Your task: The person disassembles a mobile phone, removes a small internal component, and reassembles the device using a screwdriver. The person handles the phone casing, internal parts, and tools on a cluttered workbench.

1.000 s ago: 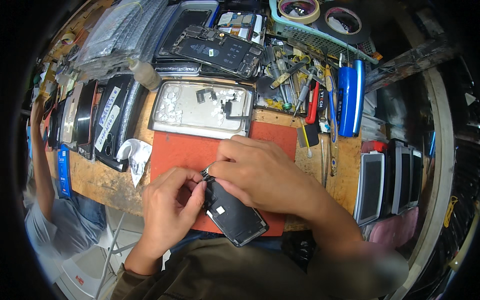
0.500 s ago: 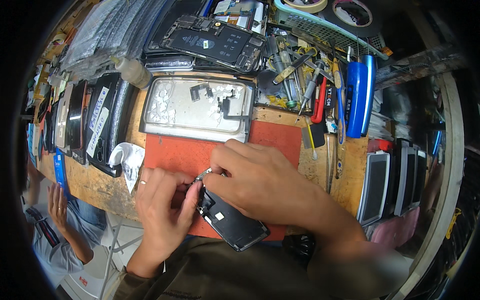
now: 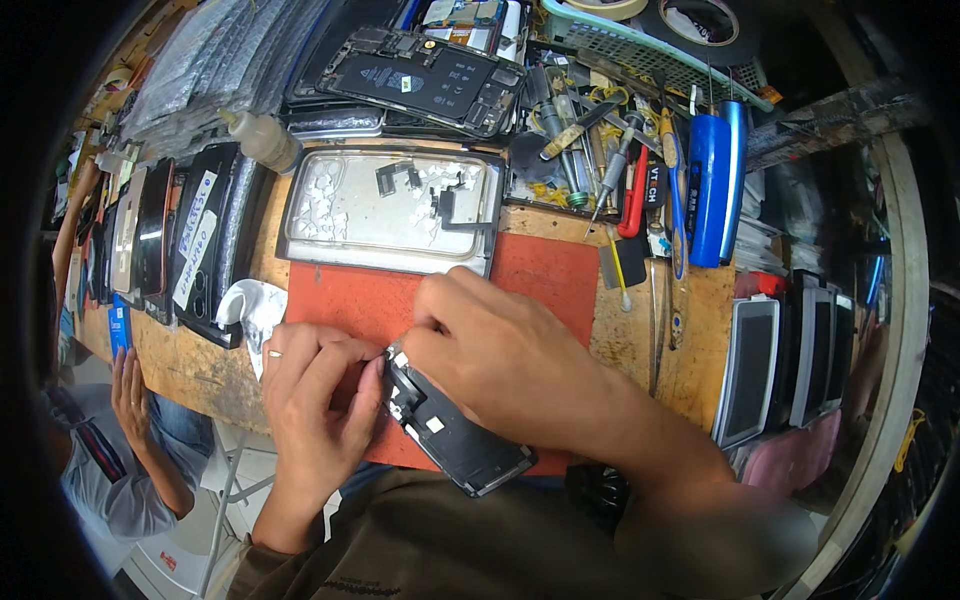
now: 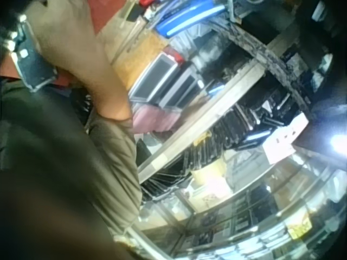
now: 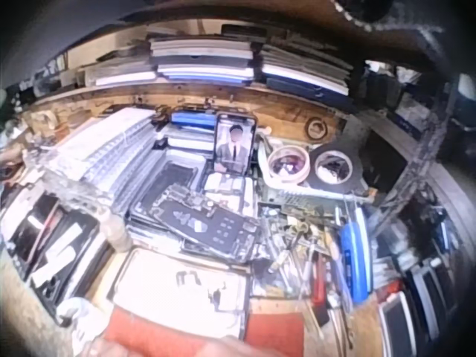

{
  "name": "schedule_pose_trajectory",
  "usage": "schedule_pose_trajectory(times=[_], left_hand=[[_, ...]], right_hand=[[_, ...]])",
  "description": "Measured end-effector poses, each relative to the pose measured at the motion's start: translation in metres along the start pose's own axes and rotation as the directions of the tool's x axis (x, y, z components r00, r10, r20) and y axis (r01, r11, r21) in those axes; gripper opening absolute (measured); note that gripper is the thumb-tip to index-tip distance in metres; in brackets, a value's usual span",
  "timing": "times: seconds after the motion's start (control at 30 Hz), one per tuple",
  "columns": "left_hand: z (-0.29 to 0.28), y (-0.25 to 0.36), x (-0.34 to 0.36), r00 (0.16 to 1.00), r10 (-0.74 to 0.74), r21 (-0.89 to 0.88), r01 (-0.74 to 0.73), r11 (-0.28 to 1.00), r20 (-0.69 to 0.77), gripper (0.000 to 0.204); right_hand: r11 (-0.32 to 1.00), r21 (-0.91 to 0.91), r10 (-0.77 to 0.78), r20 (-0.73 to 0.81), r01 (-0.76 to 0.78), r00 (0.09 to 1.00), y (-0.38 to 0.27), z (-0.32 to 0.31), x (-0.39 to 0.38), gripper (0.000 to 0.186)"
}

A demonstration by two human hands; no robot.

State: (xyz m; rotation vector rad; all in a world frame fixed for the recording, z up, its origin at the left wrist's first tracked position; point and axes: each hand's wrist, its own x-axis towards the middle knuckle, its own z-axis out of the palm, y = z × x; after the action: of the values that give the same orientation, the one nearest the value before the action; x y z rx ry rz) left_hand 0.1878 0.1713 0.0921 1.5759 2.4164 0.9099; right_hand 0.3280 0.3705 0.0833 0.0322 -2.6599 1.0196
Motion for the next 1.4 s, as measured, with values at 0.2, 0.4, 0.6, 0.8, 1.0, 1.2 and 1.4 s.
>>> schedule_pose_trajectory(times=[0.2, 0.4, 0.6, 0.8, 1.0, 1.2, 1.4], left_hand=[[0.007, 0.0, 0.006, 0.991, 0.131, -0.047, -0.132, 0.99, -0.018, 0.024], [0.007, 0.002, 0.009, 0.981, 0.191, 0.052, -0.189, 0.981, -0.025, 0.023], [0.011, 0.0, 0.005, 0.971, 0.223, 0.086, -0.216, 0.973, -0.082, 0.021], [0.018, 0.0, 0.004, 0.961, 0.243, 0.074, -0.235, 0.969, -0.135, 0.021], [0.02, -0.003, 0.001, 0.953, 0.254, 0.1, -0.24, 0.966, -0.163, 0.019], [0.02, -0.004, 0.0, 0.94, 0.291, 0.116, -0.274, 0.955, -0.177, 0.017], [0.021, -0.007, 0.001, 0.936, 0.304, 0.102, -0.29, 0.952, -0.178, 0.014]], right_hand=[[0.999, 0.037, 0.037, -0.037, -0.036, 0.999, 0.001, 0.003, -0.002, 0.008], [0.993, 0.076, 0.097, -0.17, -0.085, 0.981, 0.005, -0.037, 0.003, 0.011], [0.928, -0.263, 0.052, -0.612, -0.265, 0.789, 0.017, -0.09, 0.005, 0.005], [0.87, -0.196, 0.149, -0.77, -0.452, 0.62, 0.036, -0.123, -0.017, 0.006], [0.736, -0.34, 0.349, -0.551, -0.586, 0.758, 0.036, -0.128, -0.029, 0.015], [0.779, -0.371, 0.295, -0.495, -0.506, 0.817, 0.043, -0.094, -0.018, 0.014], [0.785, -0.328, 0.179, -0.693, -0.526, 0.699, 0.071, -0.099, -0.013, 0.016]])
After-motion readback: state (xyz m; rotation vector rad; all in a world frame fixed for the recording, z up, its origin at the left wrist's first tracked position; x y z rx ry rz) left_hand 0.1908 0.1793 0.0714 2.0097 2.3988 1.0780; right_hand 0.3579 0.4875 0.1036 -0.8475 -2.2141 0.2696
